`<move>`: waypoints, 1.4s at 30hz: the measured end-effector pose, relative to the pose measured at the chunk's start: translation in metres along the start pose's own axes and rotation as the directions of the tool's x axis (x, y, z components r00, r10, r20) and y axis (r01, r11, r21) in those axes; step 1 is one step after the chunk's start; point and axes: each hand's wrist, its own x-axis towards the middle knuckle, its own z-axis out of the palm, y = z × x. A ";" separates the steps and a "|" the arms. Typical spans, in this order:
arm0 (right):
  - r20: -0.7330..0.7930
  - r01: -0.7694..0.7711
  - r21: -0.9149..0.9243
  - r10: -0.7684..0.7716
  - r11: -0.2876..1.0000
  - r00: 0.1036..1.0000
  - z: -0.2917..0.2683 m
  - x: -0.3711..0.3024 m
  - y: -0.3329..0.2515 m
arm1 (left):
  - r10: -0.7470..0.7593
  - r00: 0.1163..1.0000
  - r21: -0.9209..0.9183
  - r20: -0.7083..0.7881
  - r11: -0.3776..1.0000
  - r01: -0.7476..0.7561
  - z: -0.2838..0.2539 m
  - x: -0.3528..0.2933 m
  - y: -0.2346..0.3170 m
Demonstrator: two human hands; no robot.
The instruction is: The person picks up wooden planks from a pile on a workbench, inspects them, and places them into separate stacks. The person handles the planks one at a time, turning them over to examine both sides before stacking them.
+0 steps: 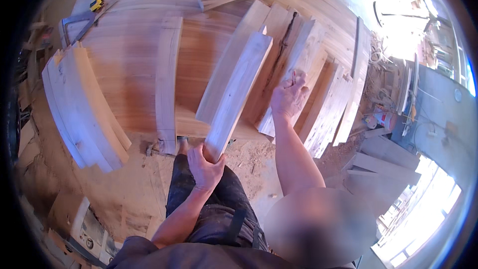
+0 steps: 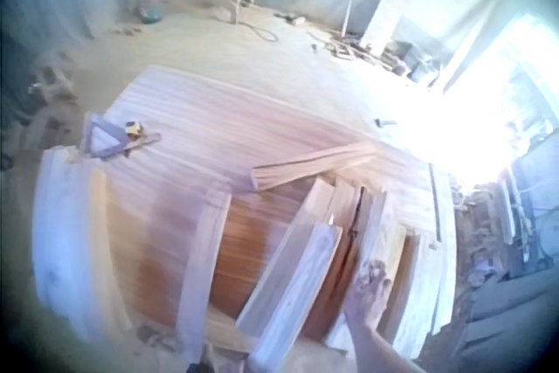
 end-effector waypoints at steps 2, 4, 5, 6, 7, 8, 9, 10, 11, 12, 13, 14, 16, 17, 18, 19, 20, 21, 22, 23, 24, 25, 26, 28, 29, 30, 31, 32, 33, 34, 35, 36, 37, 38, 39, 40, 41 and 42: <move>0.014 -0.007 0.007 0.007 1.000 1.000 -0.001 0.000 -0.001 | 0.053 0.998 0.052 0.030 0.997 -0.054 -0.004 -0.002 -0.001; 0.049 -0.033 0.024 0.031 0.999 0.998 -0.004 -0.003 -0.008 | 0.112 0.994 0.100 0.017 0.988 -0.113 -0.010 -0.002 0.002; 0.045 -0.005 0.042 0.003 0.999 0.999 -0.005 -0.002 -0.009 | 0.142 0.990 0.129 -0.004 0.982 -0.141 -0.016 0.000 0.006; 0.053 0.015 0.049 -0.018 0.999 0.998 -0.002 -0.003 -0.004 | 0.163 0.987 0.161 -0.008 0.974 -0.160 -0.021 -0.005 0.006; 0.064 0.037 0.057 -0.041 0.998 0.997 0.002 -0.003 -0.001 | 0.161 0.987 0.133 -0.004 0.978 -0.159 -0.019 -0.010 0.001; 0.043 0.023 0.045 -0.025 0.999 0.999 0.001 -0.004 0.006 | 0.165 0.986 0.103 0.014 0.981 -0.165 -0.015 -0.014 -0.005; 0.020 0.025 0.046 -0.026 0.999 0.999 0.005 -0.003 0.003 | 0.168 0.986 0.078 0.011 0.983 -0.168 -0.012 -0.016 -0.012; -0.002 0.028 0.046 -0.028 0.999 1.000 0.007 -0.004 0.002 | 0.158 0.987 0.073 0.010 0.985 -0.159 -0.012 -0.022 -0.017; -0.002 0.008 0.037 -0.008 0.999 1.000 0.001 -0.004 0.003 | 0.159 0.987 0.059 0.015 0.985 -0.160 -0.012 -0.027 -0.019; -0.004 -0.003 0.030 0.003 1.000 1.000 -0.003 -0.005 0.000 | 0.159 0.987 0.046 0.011 0.986 -0.159 -0.011 -0.032 -0.022; -0.007 -0.017 0.023 0.017 1.000 1.000 -0.007 -0.005 0.000 | 0.139 0.990 0.024 0.024 0.990 -0.139 -0.011 -0.037 -0.026; -0.012 -0.012 0.023 0.013 1.000 1.000 -0.006 -0.006 -0.001 | 0.112 0.993 0.016 0.029 0.994 -0.113 -0.013 -0.045 -0.031; -0.022 0.002 0.029 -0.001 1.000 1.000 0.000 -0.007 -0.002 | 0.056 0.997 0.024 0.053 0.998 -0.057 -0.017 -0.063 -0.046; -0.009 0.016 0.017 -0.016 1.000 1.000 -0.001 -0.007 -0.004 | 0.026 0.998 -0.009 0.066 1.000 -0.026 -0.019 -0.068 -0.049; 0.008 0.032 0.006 -0.032 0.999 0.999 -0.001 -0.009 -0.005 | -0.005 0.997 -0.039 0.078 0.999 0.008 -0.021 -0.074 -0.052; 0.025 0.045 -0.004 -0.045 0.999 0.999 -0.002 -0.010 -0.005 | -0.035 0.995 -0.069 0.092 0.997 0.042 -0.023 -0.079 -0.055; 0.037 0.051 0.021 -0.052 0.998 0.998 -0.004 -0.012 -0.007 | -0.056 0.991 -0.113 0.120 0.991 0.069 -0.026 -0.082 -0.057; 0.027 0.044 0.023 -0.044 0.999 0.999 -0.004 -0.011 -0.005 | -0.069 0.986 -0.160 0.153 0.983 0.094 -0.027 -0.083 -0.060; 0.017 0.035 0.026 -0.035 0.999 0.999 -0.002 -0.009 -0.003 | -0.081 0.979 -0.206 0.188 0.971 0.120 -0.029 -0.084 -0.063; -0.002 0.026 0.033 -0.026 0.999 1.000 -0.001 -0.005 -0.001 | -0.082 0.980 -0.224 0.181 0.967 0.123 -0.029 -0.082 -0.064; -0.003 0.034 0.041 -0.034 0.999 0.999 -0.001 -0.004 0.002 | -0.083 0.981 -0.243 0.175 0.962 0.125 -0.028 -0.080 -0.064; -0.011 0.026 0.061 -0.025 0.998 1.000 0.000 -0.005 0.004 | -0.083 0.982 -0.262 0.171 0.957 0.126 -0.028 -0.077 -0.064; -0.014 0.027 0.088 -0.026 0.996 1.000 0.001 -0.007 0.002 | -0.087 0.987 -0.268 0.134 0.956 0.121 -0.030 -0.069 -0.060; -0.015 0.014 0.112 -0.012 0.994 1.000 -0.002 -0.009 -0.002 | -0.087 0.989 -0.267 0.121 0.956 0.117 -0.033 -0.053 -0.052; -0.003 0.000 0.096 0.000 0.995 1.000 -0.002 -0.008 -0.002 | -0.084 0.990 -0.272 0.117 0.956 0.113 -0.032 -0.045 -0.049; 0.008 -0.013 0.081 0.013 0.997 1.000 -0.001 -0.007 -0.002 | -0.115 0.982 -0.245 0.148 0.958 0.149 -0.029 -0.037 -0.048; 0.019 -0.026 0.066 0.025 0.998 1.000 -0.001 -0.006 -0.002 | -0.147 0.973 -0.216 0.177 0.959 0.184 -0.027 -0.029 -0.047; 0.031 -0.024 0.070 0.022 0.997 0.999 -0.002 -0.006 -0.002 | -0.177 0.963 -0.186 0.205 0.958 0.216 -0.024 -0.019 -0.044; 0.043 -0.021 0.075 0.018 0.997 0.999 -0.003 -0.007 -0.002 | -0.167 0.961 -0.191 0.219 0.959 0.211 -0.022 -0.011 -0.041; 0.056 -0.018 0.081 0.013 0.997 0.998 -0.005 -0.007 -0.002 | -0.158 0.960 -0.196 0.232 0.959 0.205 -0.020 -0.003 -0.037; 0.053 -0.018 0.081 0.014 0.997 0.999 -0.005 -0.007 -0.001 | -0.149 0.957 -0.198 0.247 0.959 0.200 -0.019 0.004 -0.033; 0.050 -0.019 0.081 0.015 0.997 0.999 -0.005 -0.006 -0.001 | -0.159 0.955 -0.191 0.252 0.959 0.210 -0.018 0.012 -0.028; 0.048 -0.020 0.081 0.016 0.996 0.999 -0.004 -0.006 0.000 | -0.169 0.952 -0.184 0.256 0.958 0.220 -0.018 0.018 -0.023; 0.048 -0.002 0.069 -0.001 0.998 0.999 -0.004 -0.004 0.001 | -0.179 0.949 -0.177 0.261 0.957 0.229 -0.017 0.025 -0.018; 0.048 0.015 0.058 -0.018 0.998 0.999 -0.003 -0.003 0.002 | -0.204 0.938 -0.139 0.279 0.958 0.250 -0.017 0.030 -0.012; 0.047 0.032 0.046 -0.034 0.998 0.998 -0.003 -0.003 0.004 | -0.230 0.927 -0.100 0.296 0.958 0.269 -0.018 0.034 -0.006; 0.065 0.033 0.047 -0.036 0.998 0.997 -0.002 -0.003 0.005 | -0.253 0.916 -0.063 0.310 0.956 0.285 -0.018 0.039 -0.002; 0.072 0.035 0.054 -0.039 0.998 0.997 -0.003 -0.001 0.005 | -0.286 0.908 -0.052 0.306 0.948 0.315 -0.016 0.043 0.001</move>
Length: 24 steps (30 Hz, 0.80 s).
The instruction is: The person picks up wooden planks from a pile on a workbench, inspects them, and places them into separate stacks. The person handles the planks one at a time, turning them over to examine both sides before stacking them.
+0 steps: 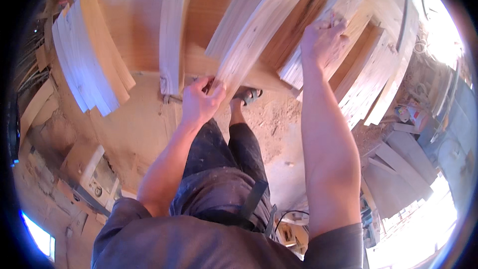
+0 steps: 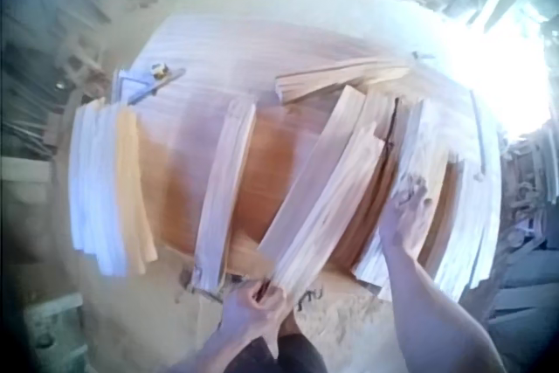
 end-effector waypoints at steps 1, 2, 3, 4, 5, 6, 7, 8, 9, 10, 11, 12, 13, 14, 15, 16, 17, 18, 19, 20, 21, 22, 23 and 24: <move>0.007 0.002 0.007 -0.002 1.000 1.000 -0.001 0.001 0.000 | -0.032 0.999 0.000 -0.006 0.999 0.032 0.002 0.001 0.002; 0.009 -0.006 0.007 0.006 1.000 1.000 0.000 0.003 0.000 | -0.064 0.998 -0.001 -0.016 0.998 0.064 0.003 0.001 0.004; 0.005 -0.007 0.010 0.007 1.000 1.000 0.000 0.001 0.000 | -0.069 0.998 0.013 -0.016 0.998 0.069 0.005 0.002 0.007; 0.002 -0.009 0.012 0.009 1.000 1.000 -0.002 0.000 -0.001 | -0.073 0.997 0.026 -0.017 0.997 0.073 0.005 0.003 0.009; -0.008 -0.007 0.020 0.007 1.000 1.000 -0.004 0.000 -0.001 | -0.070 0.997 0.037 -0.023 0.997 0.071 0.006 0.004 0.011; -0.019 -0.013 0.012 0.014 1.000 1.000 -0.002 0.001 0.004 | -0.084 0.996 0.071 -0.018 0.994 0.085 0.008 0.005 0.010; -0.027 -0.011 0.021 0.012 1.000 1.000 0.004 0.002 0.003 | -0.093 0.995 0.108 -0.032 0.989 0.096 0.010 0.006 0.006; -0.013 -0.017 0.065 0.018 0.998 1.000 0.000 0.001 -0.001 | 0.030 0.994 0.160 -0.105 0.987 -0.013 0.016 0.004 -0.004; 0.002 -0.023 0.109 0.023 0.994 1.000 -0.002 -0.001 -0.003 | 0.156 0.972 0.219 -0.173 0.969 -0.116 0.021 0.002 -0.012; -0.032 -0.011 0.080 0.013 0.997 0.999 0.001 0.001 0.002 | 0.249 0.946 0.236 -0.205 0.951 -0.200 0.023 -0.003 -0.004; -0.061 -0.005 0.041 0.007 0.999 0.998 0.003 0.003 0.007 | 0.332 0.915 0.254 -0.228 0.928 -0.273 0.026 -0.007 0.006; -0.073 0.003 0.053 0.001 0.999 0.997 0.004 0.002 0.009 | 0.383 0.902 0.281 -0.201 0.904 -0.321 0.025 -0.010 0.016; -0.086 0.010 0.063 -0.005 0.998 0.996 0.005 0.003 0.008 | 0.431 0.885 0.306 -0.173 0.878 -0.368 0.023 -0.011 0.027; -0.092 0.016 0.067 -0.010 0.998 0.996 0.005 0.002 0.008 | 0.471 0.871 0.329 -0.140 0.852 -0.408 0.022 -0.013 0.033; -0.090 0.020 0.062 -0.014 0.998 0.996 0.005 0.002 0.009 | 0.466 0.880 0.347 -0.090 0.843 -0.411 0.023 -0.011 0.036; -0.087 0.022 0.056 -0.018 0.998 0.996 0.005 0.003 0.008 | 0.458 0.888 0.365 -0.039 0.834 -0.414 0.024 -0.008 0.039; -0.084 0.022 0.047 -0.018 0.999 0.996 0.003 0.003 0.007 | 0.448 0.894 0.381 0.015 0.824 -0.419 0.025 -0.006 0.040; -0.071 0.009 0.048 -0.006 0.999 0.997 0.001 0.003 0.005 | 0.444 0.896 0.376 0.025 0.826 -0.420 0.026 -0.003 0.039; -0.059 -0.005 0.048 0.008 0.999 0.998 -0.002 0.004 0.002 | 0.454 0.891 0.361 0.020 0.828 -0.430 0.027 0.000 0.039; -0.038 -0.020 0.045 0.022 0.999 0.999 -0.004 0.002 0.001 | 0.457 0.890 0.349 0.016 0.831 -0.433 0.026 0.000 0.038; -0.045 -0.018 0.055 0.021 0.998 0.999 -0.004 0.001 0.001 | 0.459 0.888 0.336 0.015 0.835 -0.437 0.025 0.000 0.037; -0.052 -0.018 0.064 0.021 0.998 0.998 -0.004 0.001 0.002 | 0.419 0.907 0.302 0.038 0.860 -0.410 0.023 0.000 0.032; -0.063 -0.010 0.078 0.015 0.997 0.998 -0.004 0.001 0.001 | 0.382 0.922 0.270 0.055 0.884 -0.382 0.016 0.002 0.029; -0.072 0.000 0.074 0.005 0.997 0.997 -0.002 0.002 0.002 | 0.345 0.936 0.239 0.074 0.905 -0.352 0.011 0.006 0.028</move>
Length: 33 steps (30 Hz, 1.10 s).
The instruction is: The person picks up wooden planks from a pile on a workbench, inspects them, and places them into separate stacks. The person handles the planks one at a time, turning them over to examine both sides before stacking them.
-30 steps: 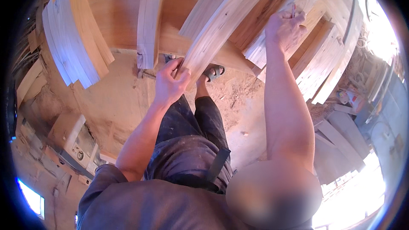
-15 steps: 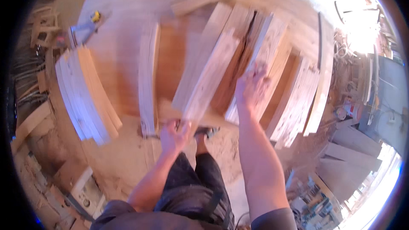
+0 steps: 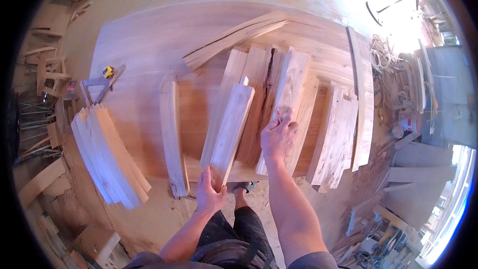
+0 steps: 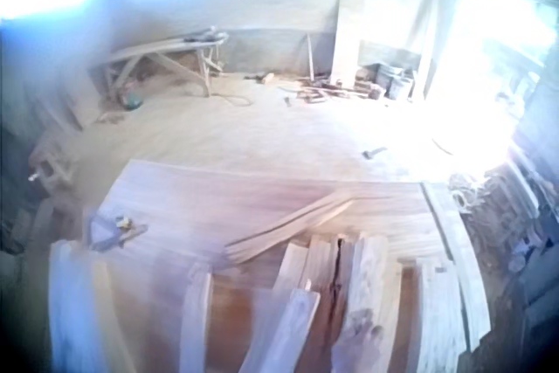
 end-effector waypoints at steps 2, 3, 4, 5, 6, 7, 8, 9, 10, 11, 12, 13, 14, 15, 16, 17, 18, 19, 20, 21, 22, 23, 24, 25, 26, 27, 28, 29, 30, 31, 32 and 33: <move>-0.013 0.019 -0.006 -0.019 1.000 1.000 0.004 0.000 0.002 | -0.118 0.990 -0.132 0.072 0.983 0.127 -0.011 0.005 0.001; -0.011 0.021 -0.006 -0.021 1.000 1.000 0.004 0.000 0.003 | -0.175 0.978 -0.191 0.114 0.962 0.194 -0.017 0.007 0.002; -0.008 0.023 -0.006 -0.023 1.000 1.000 0.004 0.000 0.002 | -0.167 0.976 -0.241 0.143 0.950 0.198 -0.019 0.013 0.001; -0.007 0.021 -0.009 -0.021 1.000 1.000 0.003 0.000 0.003 | -0.156 0.972 -0.289 0.176 0.936 0.203 -0.021 0.019 0.001; -0.010 0.020 0.003 -0.020 1.000 1.000 0.002 0.001 0.002 | -0.145 0.967 -0.337 0.209 0.918 0.210 -0.022 0.026 0.001; -0.012 0.020 0.015 -0.019 1.000 1.000 0.001 0.001 0.001 | -0.107 0.976 -0.385 0.187 0.907 0.173 -0.017 0.034 -0.004; -0.011 0.021 0.026 -0.021 0.999 1.000 -0.001 0.001 -0.001 | -0.074 0.984 -0.432 0.164 0.891 0.139 -0.008 0.043 -0.012; -0.007 0.015 0.033 -0.015 0.999 1.000 -0.004 0.000 -0.001 | -0.044 0.989 -0.478 0.141 0.872 0.107 -0.006 0.051 -0.010; -0.003 0.010 0.039 -0.010 0.999 1.000 -0.006 0.000 -0.003 | -0.020 0.982 -0.502 0.188 0.857 0.113 -0.007 0.059 -0.009; 0.001 0.005 0.043 -0.005 0.999 1.000 -0.007 0.001 -0.002 | 0.007 0.972 -0.528 0.236 0.841 0.122 -0.012 0.072 0.003; -0.018 0.012 0.052 -0.011 0.999 1.000 -0.005 0.002 0.000 | 0.030 0.960 -0.550 0.279 0.825 0.134 -0.017 0.085 0.011; -0.028 0.022 0.066 -0.020 0.998 0.999 0.000 0.002 0.002 | 0.029 0.954 -0.518 0.299 0.845 0.137 -0.018 0.093 0.013; -0.038 0.031 0.077 -0.029 0.997 0.999 0.003 0.001 0.005 | 0.027 0.946 -0.487 0.322 0.862 0.141 -0.016 0.101 0.015; -0.033 0.020 0.091 -0.017 0.996 0.999 0.005 0.002 0.006 | 0.029 0.939 -0.457 0.342 0.878 0.139 -0.015 0.111 0.021; -0.027 0.008 0.105 -0.006 0.994 1.000 0.006 0.002 0.007 | 0.039 0.934 -0.444 0.356 0.886 0.132 -0.014 0.122 0.027; -0.018 -0.006 0.115 0.008 0.993 1.000 0.007 0.001 0.010 | 0.047 0.926 -0.431 0.375 0.893 0.129 -0.016 0.131 0.038; -0.007 -0.024 0.141 0.026 0.990 1.000 0.006 0.003 0.008 | 0.060 0.921 -0.420 0.385 0.900 0.117 -0.015 0.137 0.047; -0.005 -0.028 0.158 0.029 0.987 1.000 0.008 0.003 0.009 | 0.085 0.953 -0.293 0.291 0.956 0.004 -0.011 0.137 0.051; -0.009 -0.028 0.176 0.030 0.984 1.000 0.008 0.002 0.012 | 0.130 0.972 -0.150 0.197 0.983 -0.101 -0.005 0.139 0.058; -0.010 -0.024 0.202 0.027 0.979 1.000 0.009 0.002 0.012 | 0.185 0.977 0.013 0.103 0.982 -0.187 -0.002 0.141 0.063; -0.020 -0.011 0.182 0.015 0.983 1.000 0.011 0.003 0.011 | 0.204 0.977 -0.072 0.060 0.977 -0.200 0.011 0.146 0.056; -0.024 -0.013 0.169 0.017 0.986 1.000 0.011 0.002 0.012 | 0.169 0.981 -0.132 0.091 0.979 -0.157 0.014 0.148 0.062; -0.025 -0.015 0.160 0.019 0.987 1.000 0.010 0.002 0.011 | 0.133 0.984 -0.187 0.120 0.976 -0.109 0.013 0.149 0.070; -0.026 -0.018 0.150 0.023 0.989 0.999 0.011 0.001 0.011 | 0.100 0.983 -0.241 0.153 0.969 -0.061 0.013 0.151 0.075; -0.028 -0.018 0.138 0.022 0.990 0.999 0.010 0.003 0.010 | 0.077 0.971 -0.295 0.226 0.955 -0.007 0.014 0.154 0.077; -0.015 -0.024 0.136 0.026 0.990 1.000 0.010 0.002 0.007 | 0.077 0.955 -0.342 0.286 0.939 0.027 0.014 0.160 0.072; -0.003 -0.031 0.133 0.032 0.991 0.999 0.008 0.001 0.006 | 0.081 0.934 -0.385 0.347 0.921 0.063 0.014 0.170 0.064; 0.006 -0.040 0.127 0.040 0.991 0.999 0.005 0.002 0.006 | 0.092 0.909 -0.427 0.408 0.899 0.101 0.012 0.181 0.060; -0.008 -0.006 0.171 0.008 0.985 1.000 0.003 0.002 0.008 | 0.147 0.951 -0.407 0.271 0.913 -0.025 0.006 0.192 0.061; -0.016 0.002 0.166 0.001 0.986 1.000 0.003 0.003 0.009 | 0.179 0.972 -0.272 0.153 0.953 -0.133 -0.001 0.210 0.058; -0.023 0.009 0.163 -0.005 0.987 1.000 0.004 0.002 0.008 | 0.228 0.973 -0.119 0.036 0.968 -0.222 -0.010 0.232 0.051; -0.032 0.021 0.162 -0.016 0.987 0.999 0.004 0.002 0.006 | 0.297 0.944 0.001 -0.143 0.954 -0.300 -0.017 0.263 0.032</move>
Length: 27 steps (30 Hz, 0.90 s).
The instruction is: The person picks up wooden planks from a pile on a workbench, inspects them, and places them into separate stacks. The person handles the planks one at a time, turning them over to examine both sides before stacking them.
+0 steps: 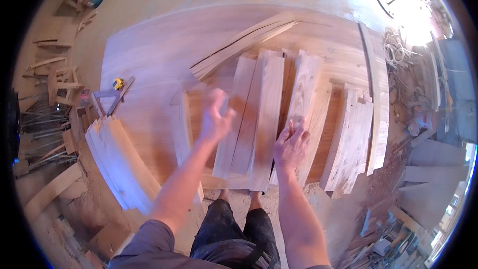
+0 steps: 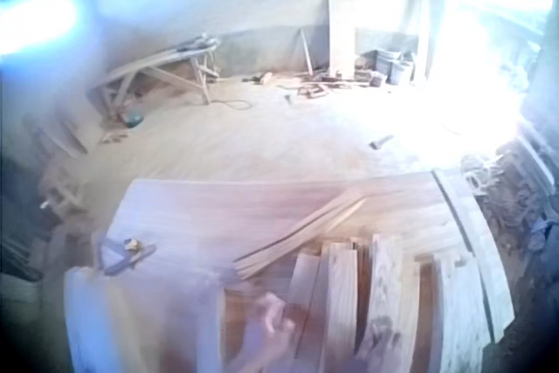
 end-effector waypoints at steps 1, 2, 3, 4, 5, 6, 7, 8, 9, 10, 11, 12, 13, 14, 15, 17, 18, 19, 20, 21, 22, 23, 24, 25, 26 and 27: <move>-0.001 0.017 -0.036 -0.017 0.999 1.000 0.004 0.001 0.003 | 0.094 0.981 0.120 -0.169 0.990 -0.075 -0.004 0.026 -0.025; -0.013 0.015 -0.053 -0.015 0.999 1.000 0.004 0.002 0.006 | 0.083 0.981 0.202 -0.173 0.978 -0.047 -0.013 0.053 -0.030; -0.018 0.015 -0.060 -0.016 0.998 1.000 0.004 0.002 0.006 | 0.071 0.981 0.294 -0.183 0.956 -0.015 -0.025 0.077 -0.033; -0.021 0.019 -0.066 -0.020 0.998 1.000 0.004 0.001 0.005 | 0.053 0.989 0.355 -0.137 0.935 -0.001 -0.032 0.095 -0.037; -0.030 0.034 -0.067 -0.036 0.997 0.999 0.004 0.001 0.005 | 0.032 0.995 0.416 -0.094 0.909 0.010 -0.038 0.112 -0.040; -0.026 0.022 -0.058 -0.024 0.998 0.999 0.002 0.001 0.003 | 0.007 0.999 0.477 -0.053 0.879 0.019 -0.042 0.127 -0.041; -0.020 0.012 -0.047 -0.013 0.999 1.000 0.001 0.002 0.001 | -0.016 1.000 0.487 -0.001 0.873 0.014 -0.046 0.139 -0.041; -0.011 -0.001 -0.042 0.000 0.999 1.000 0.000 0.001 0.001 | -0.044 0.998 0.497 0.055 0.868 0.010 -0.047 0.147 -0.041; -0.012 -0.001 -0.049 0.000 0.999 1.000 0.001 0.002 0.002 | -0.073 0.991 0.507 0.109 0.862 0.007 -0.049 0.154 -0.040; -0.013 0.001 -0.055 -0.002 0.999 1.000 0.003 0.003 0.003 | -0.095 0.990 0.500 0.108 0.865 0.029 -0.050 0.161 -0.039; -0.009 -0.002 -0.065 0.001 0.998 1.000 0.003 0.002 0.004 | -0.122 0.986 0.493 0.114 0.869 0.051 -0.050 0.165 -0.035; -0.002 -0.009 -0.063 0.009 0.998 1.000 0.003 0.002 0.004 | -0.150 0.982 0.487 0.117 0.870 0.075 -0.053 0.166 -0.032; 0.004 -0.014 -0.060 0.015 0.998 1.000 0.002 0.002 0.003 | -0.194 0.972 0.420 0.131 0.899 0.122 -0.060 0.168 -0.030; 0.008 -0.021 -0.058 0.022 0.998 1.000 0.001 0.003 0.003 | -0.233 0.961 0.350 0.149 0.921 0.169 -0.069 0.170 -0.025; 0.009 -0.022 -0.060 0.022 0.998 1.000 0.001 0.003 0.003 | -0.271 0.948 0.280 0.168 0.935 0.218 -0.078 0.173 -0.024; 0.016 -0.016 -0.055 0.017 0.998 1.000 0.002 0.002 0.001 | -0.267 0.939 -0.017 0.219 0.961 0.277 -0.094 0.173 -0.045; 0.013 -0.013 -0.055 0.014 0.998 1.000 0.002 0.002 0.000 | -0.258 0.936 -0.166 0.241 0.939 0.301 -0.102 0.173 -0.048; 0.011 -0.010 -0.055 0.010 0.998 1.000 0.002 0.002 0.001 | -0.275 0.912 -0.268 0.303 0.894 0.359 -0.109 0.170 -0.051; 0.007 -0.007 -0.057 0.007 0.998 1.000 0.001 0.002 0.001 | -0.283 0.886 -0.362 0.367 0.834 0.417 -0.117 0.165 -0.051; 0.005 -0.013 -0.063 0.013 0.998 1.000 0.001 0.002 0.002 | -0.282 0.857 -0.446 0.431 0.759 0.474 -0.123 0.159 -0.050; 0.003 -0.018 -0.068 0.019 0.997 1.000 0.001 0.002 0.003 | -0.308 0.838 -0.574 0.451 0.619 0.536 -0.124 0.149 -0.052; 0.007 -0.019 -0.064 0.020 0.998 1.000 0.002 0.002 0.001 | -0.334 0.820 -0.679 0.465 0.460 0.573 -0.127 0.136 -0.056; 0.001 -0.014 -0.066 0.014 0.998 1.000 0.003 0.002 0.002 | -0.351 0.798 -0.760 0.489 0.277 0.588 -0.126 0.123 -0.058; -0.005 -0.009 -0.068 0.009 0.998 1.000 0.003 0.003 0.003 | -0.315 0.782 -0.775 0.539 0.178 0.606 -0.127 0.112 -0.060; -0.010 -0.004 -0.077 0.004 0.997 1.000 0.003 0.002 0.003 | -0.272 0.763 -0.778 0.586 0.072 0.624 -0.126 0.100 -0.059; -0.003 0.000 -0.079 0.000 0.997 1.000 0.001 0.002 0.003 | -0.222 0.745 -0.769 0.628 -0.035 0.638 -0.123 0.089 -0.058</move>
